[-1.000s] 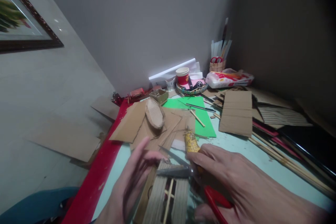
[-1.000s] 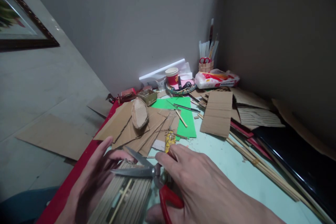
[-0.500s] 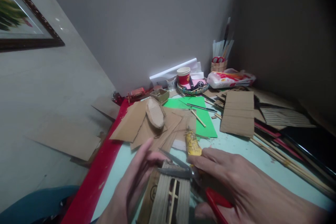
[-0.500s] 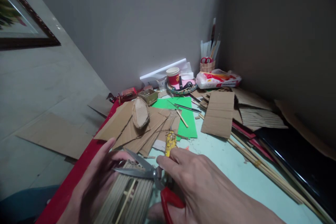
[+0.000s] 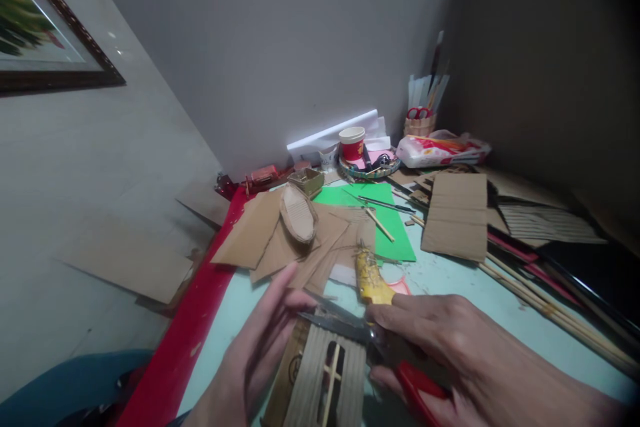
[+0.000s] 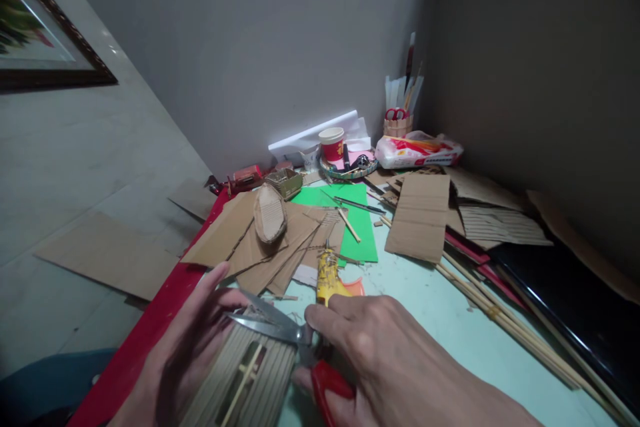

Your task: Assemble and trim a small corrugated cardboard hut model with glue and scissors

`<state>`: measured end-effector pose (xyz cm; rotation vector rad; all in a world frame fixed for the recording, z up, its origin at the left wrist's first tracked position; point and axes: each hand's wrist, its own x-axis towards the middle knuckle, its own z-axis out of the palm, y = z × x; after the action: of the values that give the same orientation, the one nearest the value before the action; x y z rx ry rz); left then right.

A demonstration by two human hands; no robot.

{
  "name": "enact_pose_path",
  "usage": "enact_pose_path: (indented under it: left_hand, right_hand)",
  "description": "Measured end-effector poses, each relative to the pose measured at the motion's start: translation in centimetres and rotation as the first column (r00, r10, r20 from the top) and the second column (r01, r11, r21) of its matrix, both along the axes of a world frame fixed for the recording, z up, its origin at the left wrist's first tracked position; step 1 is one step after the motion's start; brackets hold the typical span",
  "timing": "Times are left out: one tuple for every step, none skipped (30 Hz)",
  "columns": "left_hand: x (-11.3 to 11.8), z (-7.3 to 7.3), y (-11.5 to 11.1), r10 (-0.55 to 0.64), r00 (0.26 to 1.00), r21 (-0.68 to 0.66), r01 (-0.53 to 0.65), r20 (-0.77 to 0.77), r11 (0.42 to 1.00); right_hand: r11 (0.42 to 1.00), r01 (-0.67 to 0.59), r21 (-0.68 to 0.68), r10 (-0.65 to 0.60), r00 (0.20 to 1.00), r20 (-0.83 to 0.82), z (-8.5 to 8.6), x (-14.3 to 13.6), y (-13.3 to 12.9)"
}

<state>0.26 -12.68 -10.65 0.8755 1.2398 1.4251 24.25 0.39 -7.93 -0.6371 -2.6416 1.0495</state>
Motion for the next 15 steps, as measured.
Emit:
enact_pose_path:
  left_hand:
    - [0.0,-0.1,0.0,-0.004,1.0,0.006,0.004,-0.011,1.0]
    - [0.0,-0.1,0.0,-0.006,1.0,0.01,0.006,-0.011,1.0]
    - [0.0,-0.1,0.0,-0.004,1.0,0.015,0.004,-0.002,1.0]
    - [0.1,-0.1,0.1,0.004,1.0,0.018,-0.004,0.011,1.0]
    - [0.2,0.0,0.1,0.014,1.0,0.011,-0.014,0.028,1.0]
    - [0.2,0.1,0.1,0.028,0.999,-0.007,-0.028,0.044,1.0]
    - [0.3,0.2,0.1,0.045,0.997,-0.03,-0.043,0.057,0.999]
    - [0.4,0.4,0.1,0.062,0.996,-0.057,-0.058,0.069,0.997]
    - [0.4,0.5,0.1,0.077,0.994,-0.083,-0.07,0.083,0.994]
    - [0.5,0.6,0.2,0.087,0.991,-0.096,-0.078,0.097,0.992]
    - [0.5,0.7,0.2,0.096,0.989,-0.106,-0.085,0.109,0.991]
    - [0.5,0.7,0.2,0.105,0.988,-0.115,-0.092,0.117,0.989]
    - [0.5,0.6,0.3,0.113,0.986,-0.126,-0.098,0.119,0.987]
    - [0.5,0.6,0.4,0.12,0.986,-0.135,-0.104,0.113,0.985]
    - [0.4,0.5,0.4,0.125,0.987,-0.143,-0.11,0.102,0.984]
  right_hand:
    - [1.0,-0.005,-0.004,0.005,1.0,0.003,-0.1,-0.1,0.0]
    - [1.0,-0.016,-0.01,0.016,1.0,-0.002,-0.3,-0.2,0.1]
    - [0.999,-0.027,-0.019,0.027,1.0,-0.01,-0.6,-0.2,0.1]
    - [0.999,-0.036,-0.021,0.036,0.999,-0.023,-0.9,-0.3,0.2]
    - [0.999,-0.046,-0.02,0.045,0.998,-0.038,-1.2,-0.3,0.2]
    - [0.998,-0.053,-0.014,0.053,0.997,-0.053,-1.5,-0.3,0.3]
    - [0.998,-0.063,-0.005,0.063,0.996,-0.066,-1.8,-0.2,0.3]
    - [0.997,-0.071,0.006,0.071,0.995,-0.075,-2.1,-0.2,0.3]
    - [0.997,-0.074,0.015,0.075,0.994,-0.08,-2.3,-0.1,0.2]
    - [0.997,-0.073,0.02,0.074,0.994,-0.085,-2.4,-0.1,0.2]
    - [0.997,-0.073,0.022,0.074,0.993,-0.09,-2.5,0.0,0.1]
    - [0.998,-0.063,0.028,0.065,0.994,-0.093,-2.6,0.0,0.1]
    - [0.998,-0.052,0.032,0.054,0.994,-0.094,-2.7,0.1,0.1]
    - [0.998,-0.047,0.038,0.05,0.994,-0.097,-2.8,0.1,0.1]
    - [0.998,-0.051,0.042,0.055,0.994,-0.1,-2.8,0.1,0.1]
